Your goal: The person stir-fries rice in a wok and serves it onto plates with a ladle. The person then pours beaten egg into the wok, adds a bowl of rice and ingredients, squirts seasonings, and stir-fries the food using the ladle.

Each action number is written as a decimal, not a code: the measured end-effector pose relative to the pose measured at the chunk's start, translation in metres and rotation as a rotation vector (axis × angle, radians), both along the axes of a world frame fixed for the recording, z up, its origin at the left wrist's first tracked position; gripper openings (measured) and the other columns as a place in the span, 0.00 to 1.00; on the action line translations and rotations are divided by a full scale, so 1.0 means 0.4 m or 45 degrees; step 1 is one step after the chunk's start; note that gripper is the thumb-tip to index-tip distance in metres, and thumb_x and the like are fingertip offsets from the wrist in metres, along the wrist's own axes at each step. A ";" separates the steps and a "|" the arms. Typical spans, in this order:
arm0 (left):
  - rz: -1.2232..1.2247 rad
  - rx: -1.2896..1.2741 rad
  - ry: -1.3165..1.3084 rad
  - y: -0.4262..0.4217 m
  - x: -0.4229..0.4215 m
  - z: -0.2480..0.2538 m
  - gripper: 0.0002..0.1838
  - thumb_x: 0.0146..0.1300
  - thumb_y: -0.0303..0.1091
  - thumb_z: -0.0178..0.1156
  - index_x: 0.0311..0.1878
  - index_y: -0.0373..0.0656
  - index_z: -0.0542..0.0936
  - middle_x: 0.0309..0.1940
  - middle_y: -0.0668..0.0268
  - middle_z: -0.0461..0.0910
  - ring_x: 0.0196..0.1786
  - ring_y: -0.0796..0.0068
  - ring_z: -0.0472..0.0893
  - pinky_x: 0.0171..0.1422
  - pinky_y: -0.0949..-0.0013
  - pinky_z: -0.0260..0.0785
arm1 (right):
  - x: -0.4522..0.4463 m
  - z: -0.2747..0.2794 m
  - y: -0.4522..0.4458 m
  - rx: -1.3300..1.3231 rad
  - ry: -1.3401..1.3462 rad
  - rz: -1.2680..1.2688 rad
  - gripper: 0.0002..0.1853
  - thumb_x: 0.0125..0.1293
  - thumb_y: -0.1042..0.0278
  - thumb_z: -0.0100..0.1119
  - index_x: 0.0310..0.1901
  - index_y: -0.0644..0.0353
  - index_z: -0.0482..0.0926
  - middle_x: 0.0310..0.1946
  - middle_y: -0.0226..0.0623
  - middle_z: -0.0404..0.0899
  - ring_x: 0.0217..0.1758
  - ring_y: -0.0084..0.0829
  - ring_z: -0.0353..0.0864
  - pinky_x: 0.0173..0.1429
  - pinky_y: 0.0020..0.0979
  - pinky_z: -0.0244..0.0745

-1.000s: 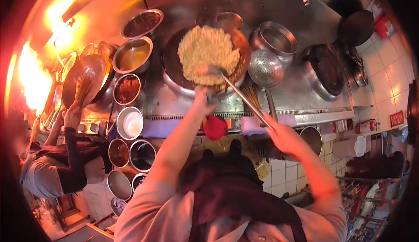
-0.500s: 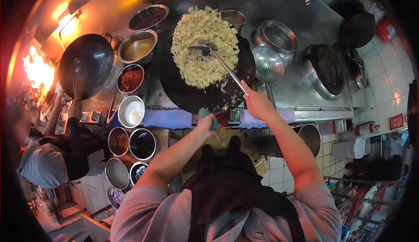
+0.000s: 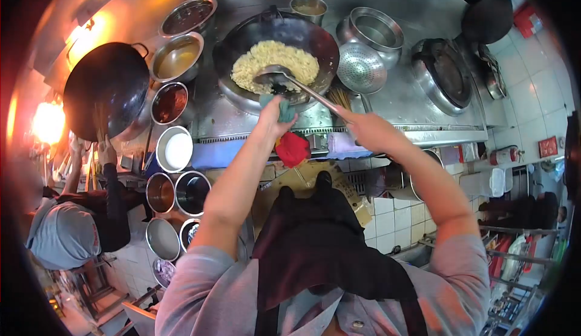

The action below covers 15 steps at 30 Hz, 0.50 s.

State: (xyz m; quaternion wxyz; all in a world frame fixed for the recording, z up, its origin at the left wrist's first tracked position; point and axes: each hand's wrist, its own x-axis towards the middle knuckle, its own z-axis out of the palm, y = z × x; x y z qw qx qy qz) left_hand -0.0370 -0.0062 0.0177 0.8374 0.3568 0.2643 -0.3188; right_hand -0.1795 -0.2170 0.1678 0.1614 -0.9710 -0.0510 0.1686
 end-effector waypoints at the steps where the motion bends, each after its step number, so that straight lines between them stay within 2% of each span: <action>1: -0.013 -0.002 -0.007 -0.004 -0.017 -0.036 0.04 0.65 0.34 0.54 0.40 0.46 0.74 0.33 0.63 0.75 0.41 0.67 0.77 0.42 0.57 0.76 | 0.044 -0.055 0.017 -0.045 -0.026 -0.019 0.31 0.70 0.68 0.46 0.74 0.38 0.56 0.36 0.54 0.81 0.38 0.54 0.81 0.44 0.50 0.74; 3: -0.133 0.083 -0.014 0.021 -0.118 -0.109 0.05 0.63 0.31 0.55 0.42 0.45 0.73 0.38 0.63 0.77 0.41 0.65 0.77 0.48 0.56 0.76 | 0.064 -0.104 0.045 -0.082 -0.040 -0.046 0.31 0.70 0.69 0.46 0.74 0.40 0.56 0.39 0.52 0.82 0.40 0.52 0.81 0.44 0.50 0.74; 4: -0.165 0.168 0.075 0.028 -0.148 -0.141 0.07 0.63 0.31 0.53 0.44 0.46 0.73 0.38 0.63 0.76 0.40 0.64 0.77 0.49 0.55 0.76 | 0.055 -0.116 0.057 -0.044 -0.104 -0.097 0.31 0.70 0.69 0.46 0.74 0.40 0.56 0.35 0.54 0.81 0.38 0.54 0.80 0.43 0.52 0.73; 6: -0.182 0.151 0.077 0.030 -0.202 -0.093 0.05 0.63 0.32 0.52 0.41 0.47 0.74 0.35 0.64 0.76 0.38 0.66 0.77 0.47 0.54 0.76 | 0.029 -0.099 0.066 -0.008 -0.172 -0.147 0.32 0.70 0.69 0.47 0.74 0.41 0.55 0.31 0.56 0.80 0.35 0.56 0.80 0.42 0.55 0.71; 8: -0.012 0.151 0.042 0.016 -0.157 -0.030 0.03 0.64 0.34 0.53 0.38 0.48 0.74 0.33 0.66 0.76 0.35 0.67 0.77 0.43 0.56 0.75 | -0.013 -0.053 0.047 0.018 -0.006 -0.224 0.30 0.70 0.69 0.47 0.73 0.45 0.57 0.33 0.56 0.80 0.35 0.55 0.80 0.42 0.53 0.72; 9: -0.004 0.178 0.054 0.009 -0.110 -0.023 0.03 0.63 0.35 0.53 0.35 0.50 0.74 0.29 0.68 0.75 0.33 0.69 0.76 0.37 0.60 0.74 | -0.038 -0.088 -0.004 0.222 -0.114 -0.224 0.27 0.72 0.66 0.46 0.73 0.48 0.58 0.33 0.44 0.81 0.32 0.43 0.81 0.39 0.45 0.76; 11: -0.029 0.253 -0.024 0.012 -0.094 0.062 0.04 0.63 0.35 0.54 0.37 0.48 0.73 0.27 0.67 0.74 0.32 0.70 0.75 0.35 0.63 0.72 | -0.075 -0.027 -0.065 0.687 0.177 -0.504 0.26 0.74 0.63 0.46 0.72 0.49 0.59 0.31 0.36 0.79 0.28 0.32 0.77 0.36 0.35 0.75; 12: -0.047 0.299 -0.053 0.010 -0.095 0.084 0.04 0.63 0.35 0.54 0.37 0.47 0.72 0.28 0.66 0.74 0.32 0.70 0.75 0.35 0.64 0.72 | -0.081 0.015 -0.086 0.653 0.315 -0.678 0.26 0.74 0.62 0.47 0.72 0.52 0.59 0.30 0.32 0.74 0.25 0.24 0.71 0.31 0.29 0.72; 13: -0.030 0.294 -0.052 0.007 -0.100 0.066 0.04 0.63 0.35 0.54 0.37 0.47 0.72 0.28 0.66 0.74 0.32 0.70 0.75 0.35 0.64 0.72 | -0.080 0.025 -0.094 0.673 0.282 -0.760 0.27 0.74 0.63 0.47 0.72 0.53 0.58 0.29 0.33 0.74 0.24 0.23 0.71 0.29 0.29 0.71; 14: -0.054 0.386 -0.232 -0.001 -0.115 0.022 0.04 0.63 0.33 0.54 0.38 0.46 0.72 0.30 0.66 0.74 0.33 0.71 0.75 0.35 0.63 0.71 | -0.079 0.031 -0.099 0.691 0.252 -0.844 0.28 0.74 0.63 0.47 0.73 0.55 0.58 0.28 0.34 0.73 0.23 0.23 0.71 0.27 0.29 0.71; 15: -0.077 0.478 -0.418 -0.013 -0.133 -0.023 0.05 0.63 0.32 0.55 0.40 0.45 0.72 0.32 0.66 0.75 0.33 0.71 0.76 0.35 0.63 0.71 | -0.067 -0.025 -0.122 0.684 0.251 -0.828 0.28 0.74 0.63 0.47 0.73 0.55 0.58 0.28 0.34 0.73 0.23 0.23 0.71 0.27 0.29 0.71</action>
